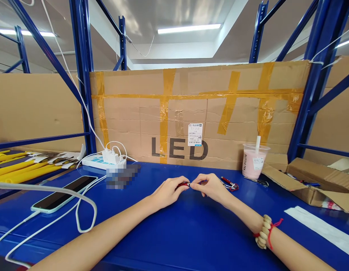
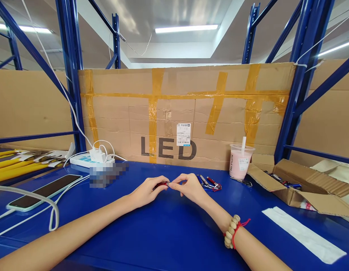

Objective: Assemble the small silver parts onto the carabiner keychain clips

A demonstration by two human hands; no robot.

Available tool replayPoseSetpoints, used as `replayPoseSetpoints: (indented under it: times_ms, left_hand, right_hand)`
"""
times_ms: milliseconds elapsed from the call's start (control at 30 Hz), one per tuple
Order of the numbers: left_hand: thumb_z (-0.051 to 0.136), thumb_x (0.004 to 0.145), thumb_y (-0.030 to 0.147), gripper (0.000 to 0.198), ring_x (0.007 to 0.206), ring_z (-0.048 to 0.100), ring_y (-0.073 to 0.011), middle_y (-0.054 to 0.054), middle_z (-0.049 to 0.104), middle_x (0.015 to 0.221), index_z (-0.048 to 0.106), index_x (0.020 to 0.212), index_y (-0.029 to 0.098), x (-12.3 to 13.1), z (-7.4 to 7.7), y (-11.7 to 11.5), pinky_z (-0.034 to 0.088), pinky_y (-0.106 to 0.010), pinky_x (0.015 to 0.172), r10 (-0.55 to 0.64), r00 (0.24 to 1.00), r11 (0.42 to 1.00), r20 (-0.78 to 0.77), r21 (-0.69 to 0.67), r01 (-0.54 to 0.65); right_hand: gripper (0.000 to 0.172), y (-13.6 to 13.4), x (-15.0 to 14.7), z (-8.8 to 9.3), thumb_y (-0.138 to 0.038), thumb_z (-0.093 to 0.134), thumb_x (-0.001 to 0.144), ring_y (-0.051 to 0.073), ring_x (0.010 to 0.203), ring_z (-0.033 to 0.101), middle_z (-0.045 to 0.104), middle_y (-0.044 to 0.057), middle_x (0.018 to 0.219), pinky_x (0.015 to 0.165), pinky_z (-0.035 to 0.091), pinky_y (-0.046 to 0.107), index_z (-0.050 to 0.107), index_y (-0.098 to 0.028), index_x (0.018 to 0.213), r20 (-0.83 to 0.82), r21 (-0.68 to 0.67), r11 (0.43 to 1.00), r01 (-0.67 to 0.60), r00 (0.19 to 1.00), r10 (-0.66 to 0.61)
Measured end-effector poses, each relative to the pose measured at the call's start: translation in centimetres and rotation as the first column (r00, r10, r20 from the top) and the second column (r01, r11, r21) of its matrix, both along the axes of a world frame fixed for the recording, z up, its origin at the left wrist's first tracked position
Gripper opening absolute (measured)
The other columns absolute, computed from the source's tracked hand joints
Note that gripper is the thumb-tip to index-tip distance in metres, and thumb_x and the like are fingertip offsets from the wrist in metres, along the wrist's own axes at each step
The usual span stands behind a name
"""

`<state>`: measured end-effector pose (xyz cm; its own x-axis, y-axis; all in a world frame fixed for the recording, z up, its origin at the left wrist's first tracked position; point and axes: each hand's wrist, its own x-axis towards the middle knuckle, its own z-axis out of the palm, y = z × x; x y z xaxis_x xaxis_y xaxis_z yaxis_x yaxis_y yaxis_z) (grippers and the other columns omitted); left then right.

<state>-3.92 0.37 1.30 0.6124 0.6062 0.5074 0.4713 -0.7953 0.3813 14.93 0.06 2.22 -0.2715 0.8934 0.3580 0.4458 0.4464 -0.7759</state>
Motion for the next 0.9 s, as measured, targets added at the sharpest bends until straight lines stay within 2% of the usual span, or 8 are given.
replayPoseSetpoints:
  times_ms: [167,367,500,633,733,833,900]
  left_hand:
    - [0.033,0.093,0.029,0.023,0.069,0.056,-0.0128,0.001,0.059,0.075,0.052,0.103,0.021,0.0,0.3,-0.6,0.043,-0.022,0.066,0.011,0.998,0.998,-0.063,-0.062,-0.015]
    - [0.028,0.094,0.027,0.027,0.072,0.052,-0.0121,-0.001,0.057,0.080,0.053,0.098,0.019,0.1,0.0,-0.6,0.042,-0.023,0.069,-0.068,0.996,0.996,-0.051,-0.061,0.065]
    - [0.030,0.093,0.025,0.025,0.065,0.051,-0.0112,0.000,0.056,0.073,0.054,0.093,0.018,0.1,-0.3,-0.6,0.041,-0.021,0.064,-0.071,0.996,0.997,-0.060,-0.048,0.069]
    - [0.036,0.091,0.022,0.022,0.068,0.055,-0.0122,-0.001,0.060,0.077,0.057,0.092,0.018,0.3,-0.4,-0.9,0.041,-0.021,0.065,-0.072,0.996,0.997,-0.045,-0.008,0.072]
    - [0.036,0.090,0.020,0.023,0.069,0.057,-0.0127,-0.001,0.062,0.077,0.058,0.089,0.018,0.5,-0.5,-1.2,0.042,-0.021,0.065,-0.056,0.998,0.998,-0.007,0.003,0.056]
    - [0.035,0.090,0.020,0.024,0.071,0.058,-0.0137,-0.002,0.063,0.079,0.059,0.088,0.017,0.8,-0.5,-1.6,0.044,-0.022,0.068,-0.014,0.998,0.999,0.061,0.047,0.011]
    - [0.035,0.090,0.020,0.024,0.074,0.058,-0.0146,-0.003,0.064,0.082,0.059,0.089,0.017,1.0,-0.5,-1.7,0.044,-0.024,0.071,0.000,0.996,0.996,0.092,0.089,-0.008]
  right_hand:
    - [0.027,0.1,0.2,0.1,-0.042,0.069,0.063,0.005,0.039,0.046,0.065,0.003,0.069,0.039,0.037,0.021,0.068,-0.014,0.065,0.010,-0.018,0.999,-0.030,0.999,0.030]
    - [0.029,0.4,0.6,0.1,-0.043,0.069,0.062,0.006,0.038,0.048,0.065,0.002,0.067,0.038,0.038,0.020,0.067,-0.014,0.064,0.043,0.005,0.998,-0.056,0.998,0.056]
    - [0.026,0.3,0.8,0.0,-0.040,0.063,0.071,0.006,0.037,0.050,0.063,0.001,0.067,0.040,0.038,0.020,0.066,-0.016,0.063,0.155,0.073,0.992,-0.102,0.984,0.090]
    - [0.023,-0.4,1.0,0.3,-0.028,0.053,0.081,0.005,0.041,0.053,0.062,-0.001,0.073,0.050,0.041,0.020,0.065,-0.017,0.065,0.342,0.158,0.965,-0.210,0.928,0.146]
    - [0.027,-1.1,0.8,0.8,-0.027,0.048,0.085,0.005,0.043,0.052,0.060,0.000,0.070,0.053,0.041,0.021,0.064,-0.018,0.065,0.429,0.261,0.936,-0.237,0.897,0.108]
    - [0.035,-1.7,0.3,1.0,-0.033,0.044,0.087,0.006,0.044,0.050,0.056,0.000,0.064,0.051,0.040,0.021,0.060,-0.017,0.060,0.393,0.316,0.927,-0.200,0.917,0.063]
    - [0.040,-2.0,-0.1,1.1,-0.039,0.042,0.087,0.006,0.040,0.049,0.053,0.000,0.062,0.047,0.039,0.021,0.056,-0.017,0.057,0.319,0.250,0.953,-0.169,0.944,0.084]
